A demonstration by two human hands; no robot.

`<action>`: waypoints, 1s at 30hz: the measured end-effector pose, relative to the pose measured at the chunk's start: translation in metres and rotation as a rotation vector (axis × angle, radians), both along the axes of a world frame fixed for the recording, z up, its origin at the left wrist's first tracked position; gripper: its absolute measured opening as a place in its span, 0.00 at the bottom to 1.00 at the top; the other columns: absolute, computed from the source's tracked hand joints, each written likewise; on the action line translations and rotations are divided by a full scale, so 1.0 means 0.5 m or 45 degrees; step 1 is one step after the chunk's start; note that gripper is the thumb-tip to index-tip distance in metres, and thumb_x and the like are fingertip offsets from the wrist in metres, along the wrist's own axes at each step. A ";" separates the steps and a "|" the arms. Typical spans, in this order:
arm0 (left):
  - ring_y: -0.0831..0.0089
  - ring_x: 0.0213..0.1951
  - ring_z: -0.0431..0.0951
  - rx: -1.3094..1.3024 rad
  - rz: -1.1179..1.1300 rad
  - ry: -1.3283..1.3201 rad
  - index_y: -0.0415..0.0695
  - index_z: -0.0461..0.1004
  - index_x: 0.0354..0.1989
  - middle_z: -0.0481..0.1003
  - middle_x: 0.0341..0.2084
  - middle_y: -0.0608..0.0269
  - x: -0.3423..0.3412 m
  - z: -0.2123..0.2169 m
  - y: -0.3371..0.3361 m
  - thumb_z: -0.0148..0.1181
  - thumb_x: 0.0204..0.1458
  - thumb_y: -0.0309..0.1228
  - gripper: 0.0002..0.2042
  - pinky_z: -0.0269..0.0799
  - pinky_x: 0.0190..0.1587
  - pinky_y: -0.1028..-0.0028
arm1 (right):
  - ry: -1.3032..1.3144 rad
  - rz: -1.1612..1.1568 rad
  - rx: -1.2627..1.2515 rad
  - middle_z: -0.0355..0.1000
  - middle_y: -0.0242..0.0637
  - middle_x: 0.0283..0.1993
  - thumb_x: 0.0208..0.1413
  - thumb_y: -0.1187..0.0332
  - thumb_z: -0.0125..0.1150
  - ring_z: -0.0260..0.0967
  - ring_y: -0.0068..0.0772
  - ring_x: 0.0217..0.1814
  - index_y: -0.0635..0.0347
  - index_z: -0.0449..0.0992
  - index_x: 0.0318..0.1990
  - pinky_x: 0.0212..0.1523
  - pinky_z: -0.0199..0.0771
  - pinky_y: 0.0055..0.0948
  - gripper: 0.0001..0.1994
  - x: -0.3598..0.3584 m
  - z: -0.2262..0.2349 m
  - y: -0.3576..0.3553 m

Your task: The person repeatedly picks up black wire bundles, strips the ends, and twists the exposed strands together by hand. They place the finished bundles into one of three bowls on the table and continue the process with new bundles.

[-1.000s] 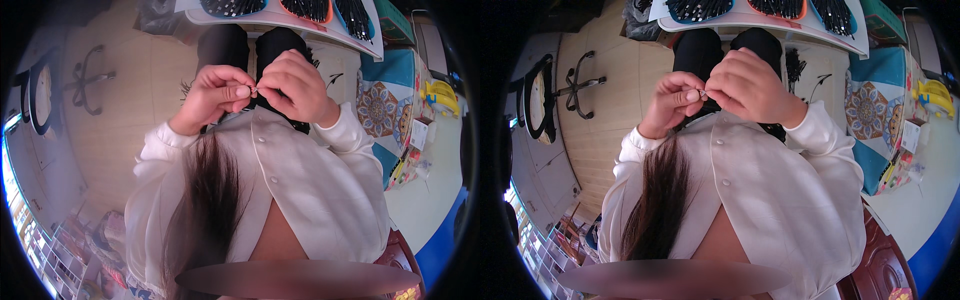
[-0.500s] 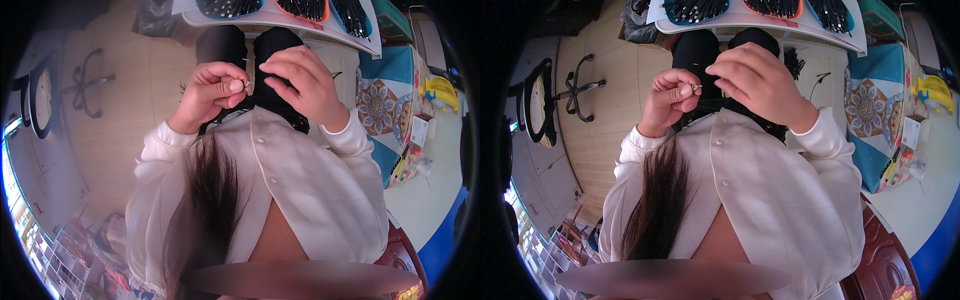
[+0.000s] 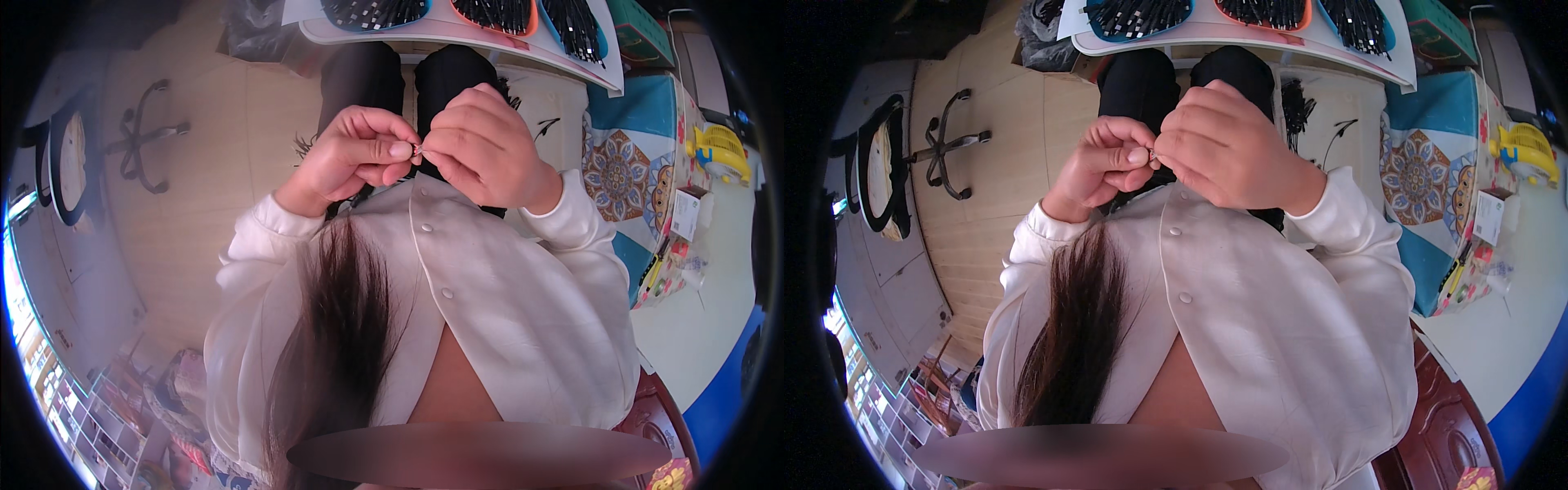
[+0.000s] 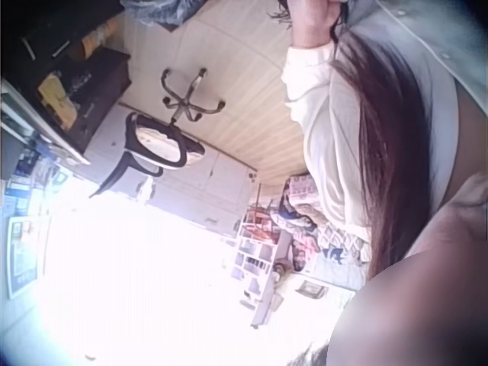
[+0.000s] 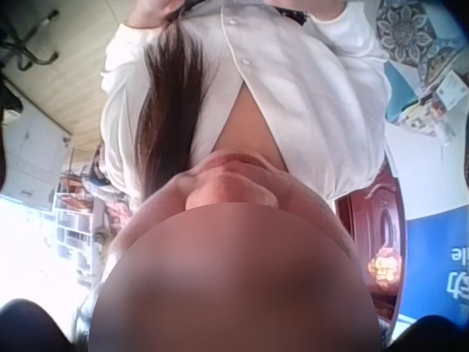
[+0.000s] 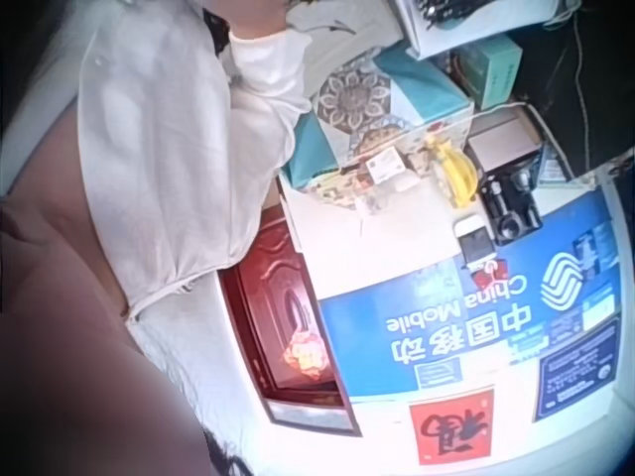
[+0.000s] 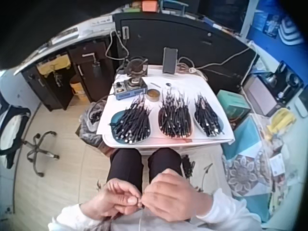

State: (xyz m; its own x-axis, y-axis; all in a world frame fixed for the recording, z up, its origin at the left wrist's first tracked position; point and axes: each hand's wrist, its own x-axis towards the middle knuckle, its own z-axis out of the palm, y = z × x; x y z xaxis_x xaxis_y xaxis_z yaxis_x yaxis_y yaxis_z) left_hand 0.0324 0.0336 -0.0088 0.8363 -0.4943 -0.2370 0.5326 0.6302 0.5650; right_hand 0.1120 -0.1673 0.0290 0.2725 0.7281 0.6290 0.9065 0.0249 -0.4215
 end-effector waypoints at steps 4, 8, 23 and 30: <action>0.82 0.25 0.74 0.463 -0.013 -0.146 0.35 0.75 0.36 0.76 0.25 0.63 0.004 0.030 0.013 0.60 0.54 0.21 0.04 0.63 0.23 0.86 | 0.469 0.042 -0.043 0.68 0.35 0.28 0.41 0.79 0.64 0.64 0.36 0.28 0.61 0.73 0.30 0.32 0.65 0.31 0.08 -0.011 0.002 -0.007; 0.81 0.26 0.75 0.655 0.013 -0.295 0.34 0.75 0.35 0.76 0.25 0.64 0.011 0.053 0.018 0.61 0.53 0.21 0.04 0.68 0.27 0.84 | 0.653 0.015 -0.079 0.69 0.35 0.29 0.45 0.80 0.63 0.66 0.32 0.29 0.62 0.73 0.31 0.31 0.67 0.28 0.06 -0.013 0.001 -0.012; 0.74 0.23 0.76 1.530 0.182 -1.345 0.36 0.78 0.32 0.77 0.22 0.59 0.123 0.133 0.024 0.64 0.46 0.18 0.05 0.69 0.26 0.78 | 0.070 -0.192 0.234 0.70 0.34 0.36 0.35 0.75 0.73 0.67 0.38 0.35 0.60 0.78 0.36 0.34 0.69 0.30 0.16 0.070 -0.002 -0.015; 0.73 0.22 0.76 1.625 0.209 -1.274 0.35 0.78 0.32 0.77 0.22 0.58 0.132 0.130 0.010 0.65 0.45 0.18 0.05 0.69 0.25 0.77 | -0.065 -0.311 0.247 0.68 0.34 0.33 0.39 0.76 0.69 0.67 0.33 0.31 0.62 0.74 0.33 0.30 0.68 0.28 0.11 0.088 -0.014 -0.005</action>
State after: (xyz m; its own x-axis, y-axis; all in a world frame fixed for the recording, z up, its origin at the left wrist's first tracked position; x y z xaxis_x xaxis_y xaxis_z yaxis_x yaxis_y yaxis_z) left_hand 0.0986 0.0387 0.0563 0.9203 -0.3091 0.2399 -0.3690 -0.4819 0.7947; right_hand 0.1561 -0.1696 0.0222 0.3891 0.5103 0.7669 0.9154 -0.1206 -0.3841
